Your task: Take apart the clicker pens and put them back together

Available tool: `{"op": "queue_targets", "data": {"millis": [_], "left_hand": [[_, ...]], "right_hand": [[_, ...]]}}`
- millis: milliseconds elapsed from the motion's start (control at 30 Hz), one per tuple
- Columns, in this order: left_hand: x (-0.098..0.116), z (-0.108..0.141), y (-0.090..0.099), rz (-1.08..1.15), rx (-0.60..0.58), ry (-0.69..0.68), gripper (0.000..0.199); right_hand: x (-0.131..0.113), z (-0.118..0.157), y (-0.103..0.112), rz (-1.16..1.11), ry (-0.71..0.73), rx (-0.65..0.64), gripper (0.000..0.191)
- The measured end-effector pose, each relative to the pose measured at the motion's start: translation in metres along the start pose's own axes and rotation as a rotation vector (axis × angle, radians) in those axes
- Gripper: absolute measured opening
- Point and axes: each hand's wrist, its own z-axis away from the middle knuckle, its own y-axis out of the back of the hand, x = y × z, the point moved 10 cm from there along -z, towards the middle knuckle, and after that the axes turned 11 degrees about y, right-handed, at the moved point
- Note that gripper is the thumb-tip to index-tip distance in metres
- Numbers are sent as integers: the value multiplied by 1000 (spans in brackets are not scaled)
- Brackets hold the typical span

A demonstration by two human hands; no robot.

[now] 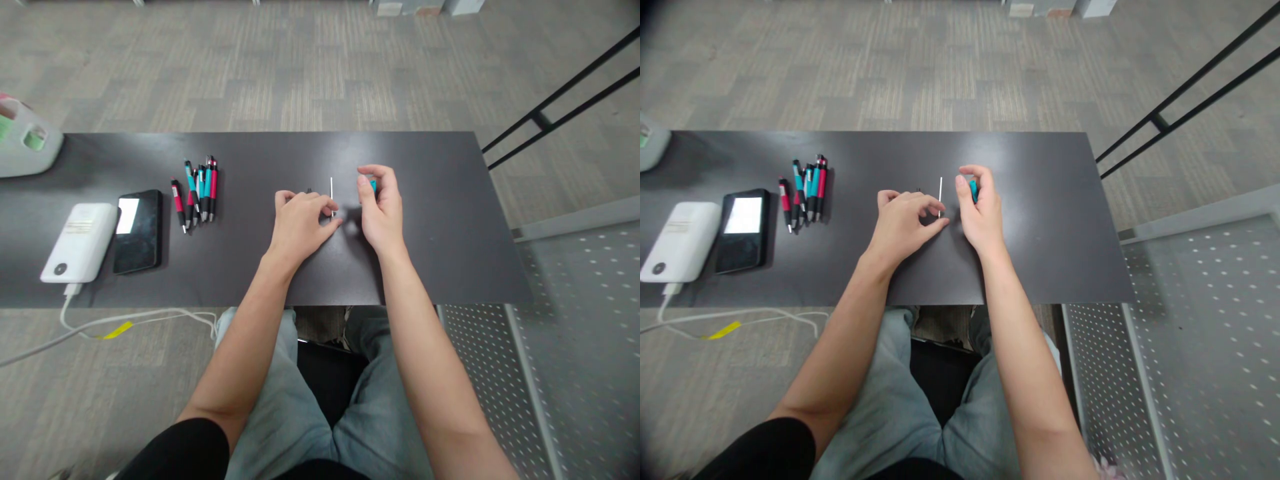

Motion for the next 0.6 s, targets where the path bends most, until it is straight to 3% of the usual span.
{"op": "queue_targets", "data": {"millis": [367, 500, 600], "left_hand": [[-6, 0, 10, -7, 14, 55, 7], [-24, -3, 32, 28, 126, 114, 4], [-49, -3, 52, 61, 193, 157, 21]], "right_hand": [[-4, 1, -2, 20, -53, -32, 65], [-9, 0, -2, 51, -41, -41, 65], [-12, -1, -3, 74, -50, -60, 61]]}}
